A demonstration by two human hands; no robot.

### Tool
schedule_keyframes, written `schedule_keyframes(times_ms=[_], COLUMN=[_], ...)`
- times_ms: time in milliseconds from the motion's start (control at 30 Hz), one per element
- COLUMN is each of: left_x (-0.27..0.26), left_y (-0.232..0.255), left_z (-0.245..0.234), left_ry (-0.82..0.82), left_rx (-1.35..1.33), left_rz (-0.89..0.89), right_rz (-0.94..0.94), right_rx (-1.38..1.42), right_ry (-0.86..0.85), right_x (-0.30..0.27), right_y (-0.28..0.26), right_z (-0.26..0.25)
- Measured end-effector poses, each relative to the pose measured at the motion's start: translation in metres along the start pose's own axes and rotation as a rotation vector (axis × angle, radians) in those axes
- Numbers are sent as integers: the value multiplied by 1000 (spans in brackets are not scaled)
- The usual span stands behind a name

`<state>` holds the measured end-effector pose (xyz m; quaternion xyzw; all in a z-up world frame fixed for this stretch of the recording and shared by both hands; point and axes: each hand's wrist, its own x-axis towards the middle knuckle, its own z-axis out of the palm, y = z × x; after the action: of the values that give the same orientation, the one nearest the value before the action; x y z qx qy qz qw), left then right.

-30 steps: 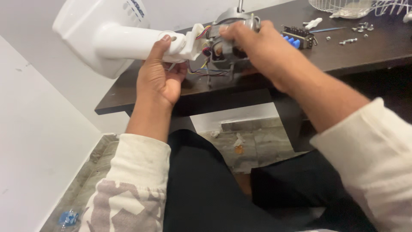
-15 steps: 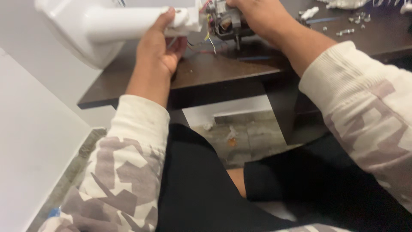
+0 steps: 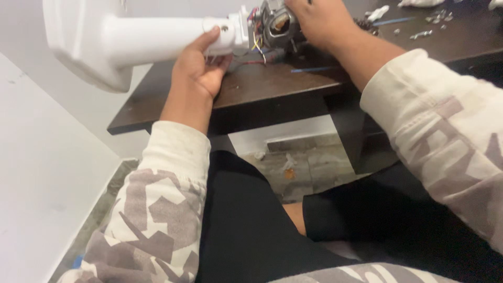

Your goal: The person works on a disassembled electric fan motor, using a screwdriver to adjust internal components and then attaching the motor to the fan's white plastic neck.

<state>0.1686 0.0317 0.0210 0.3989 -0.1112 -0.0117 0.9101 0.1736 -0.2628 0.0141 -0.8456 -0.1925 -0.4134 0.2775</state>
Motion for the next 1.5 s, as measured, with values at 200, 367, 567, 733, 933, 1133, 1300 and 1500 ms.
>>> schedule_keyframes(times_ms=[200, 367, 567, 733, 933, 1133, 1300, 1500], left_x=[-12, -17, -19, -23, -26, -34, -32, -25], left_y=[-1, 2, 2, 2, 2, 4, 1, -2], left_z=[8, 14, 14, 13, 18, 17, 14, 11], left_ry=[66, 46, 30, 28, 69, 80, 64, 43], left_rx=[89, 63, 62, 90, 7, -71, 7, 29], left_rz=[48, 19, 23, 63, 35, 47, 66, 102], right_rz=[232, 250, 178, 186, 294, 263, 375, 486], right_rx=[75, -110, -404, -337, -311, -192, 312, 675], right_ry=[-17, -200, -549, -541, -544, -469, -251, -53], right_x=[-10, -41, -93, -91, -88, -90, -73, -29], right_y=[-36, -78, -120, -147, -163, -155, -155, -142], right_z=[-27, -86, -140, -147, -148, -140, -105, -45])
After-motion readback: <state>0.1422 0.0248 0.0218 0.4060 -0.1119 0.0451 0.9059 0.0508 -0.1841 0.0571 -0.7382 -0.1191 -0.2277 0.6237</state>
